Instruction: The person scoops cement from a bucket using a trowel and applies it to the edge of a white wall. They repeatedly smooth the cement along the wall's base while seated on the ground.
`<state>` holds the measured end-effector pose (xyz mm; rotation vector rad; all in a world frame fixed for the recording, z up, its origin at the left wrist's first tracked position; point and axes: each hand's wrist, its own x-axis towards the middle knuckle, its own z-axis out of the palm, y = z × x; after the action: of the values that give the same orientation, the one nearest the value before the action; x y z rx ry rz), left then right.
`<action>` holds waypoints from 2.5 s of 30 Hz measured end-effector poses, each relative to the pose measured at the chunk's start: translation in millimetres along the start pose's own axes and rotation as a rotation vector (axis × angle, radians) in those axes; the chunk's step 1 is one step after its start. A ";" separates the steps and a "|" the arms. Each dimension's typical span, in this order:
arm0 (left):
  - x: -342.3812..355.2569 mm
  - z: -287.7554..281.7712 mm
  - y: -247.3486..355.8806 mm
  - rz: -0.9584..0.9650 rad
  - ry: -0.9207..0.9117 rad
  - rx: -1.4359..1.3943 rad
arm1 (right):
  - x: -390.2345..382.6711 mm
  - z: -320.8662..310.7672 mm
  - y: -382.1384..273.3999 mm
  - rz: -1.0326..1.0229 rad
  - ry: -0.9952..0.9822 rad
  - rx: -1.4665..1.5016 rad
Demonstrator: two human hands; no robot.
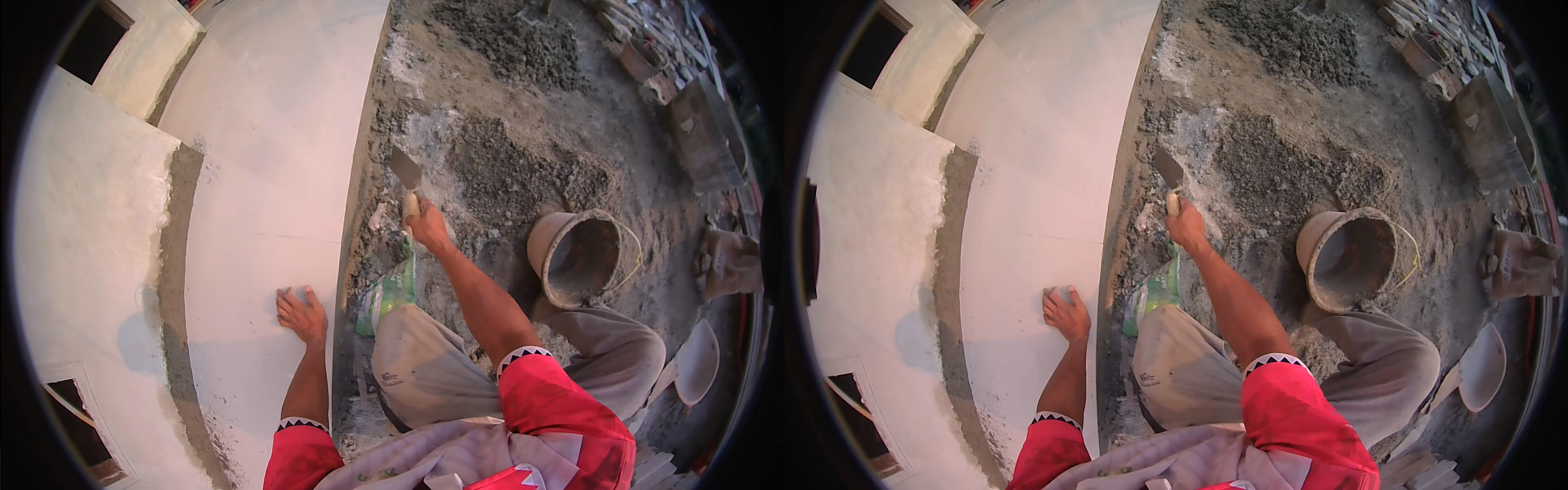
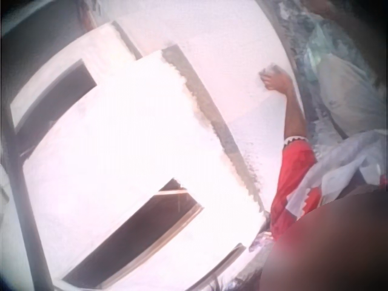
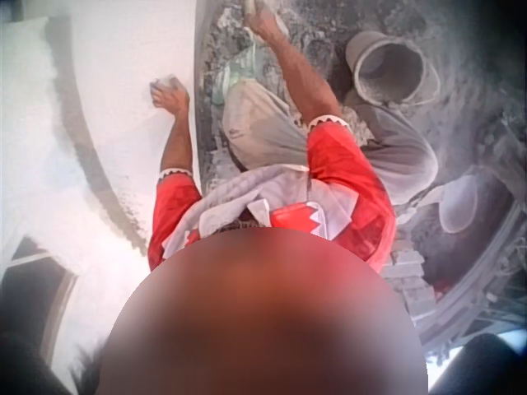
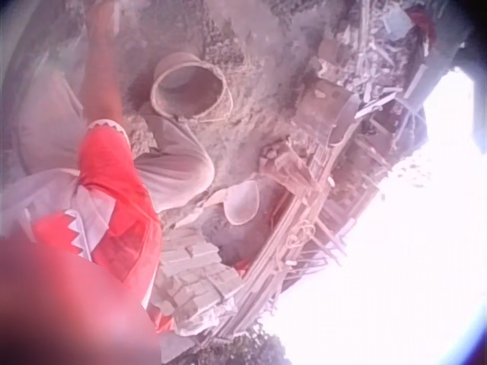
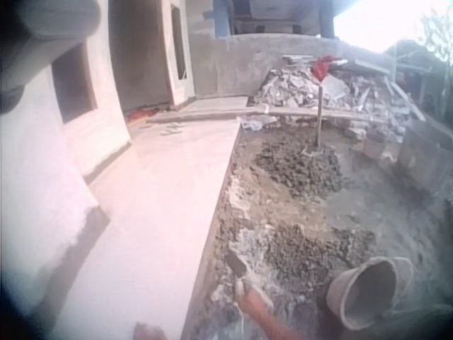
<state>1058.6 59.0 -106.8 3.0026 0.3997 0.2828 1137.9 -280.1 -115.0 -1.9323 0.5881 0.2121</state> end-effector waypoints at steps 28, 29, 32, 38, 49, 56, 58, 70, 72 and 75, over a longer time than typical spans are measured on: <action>-0.9 2.5 -0.2 -0.051 -0.006 0.045 | -129.5 -52.1 21.3 0.321 -0.037 0.678; 1.4 5.1 2.8 -0.121 0.008 0.031 | -128.7 -52.4 19.8 0.261 -0.060 0.738; 22.0 19.3 26.1 -0.359 0.040 0.011 | -116.7 -48.1 15.9 0.084 -0.052 0.684; 65.9 45.3 78.2 -0.707 0.012 0.147 | -56.9 -13.8 20.8 0.115 0.050 0.066; 66.7 48.8 81.3 -0.665 0.025 0.219 | 110.1 -5.1 -87.9 -0.293 0.398 0.453; 66.5 42.7 83.6 -0.664 -0.023 0.187 | 167.7 16.0 -74.6 0.009 0.071 -0.053; 67.3 40.6 83.9 -0.649 -0.044 0.202 | 171.5 21.3 -65.5 -0.054 0.063 0.012; 68.3 37.1 88.4 -0.657 -0.065 0.147 | 167.7 42.9 -31.2 -0.189 0.188 0.072; 66.7 36.5 87.5 -0.663 -0.063 0.168 | 163.8 49.3 -25.5 -0.190 0.193 0.280; 68.2 39.3 87.1 -0.653 -0.032 0.191 | 160.0 53.8 -24.0 -0.030 0.065 0.129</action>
<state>1152.7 -9.4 -122.9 2.8306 1.4182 0.1386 1294.1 -272.8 -183.2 -1.8276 0.6015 0.0901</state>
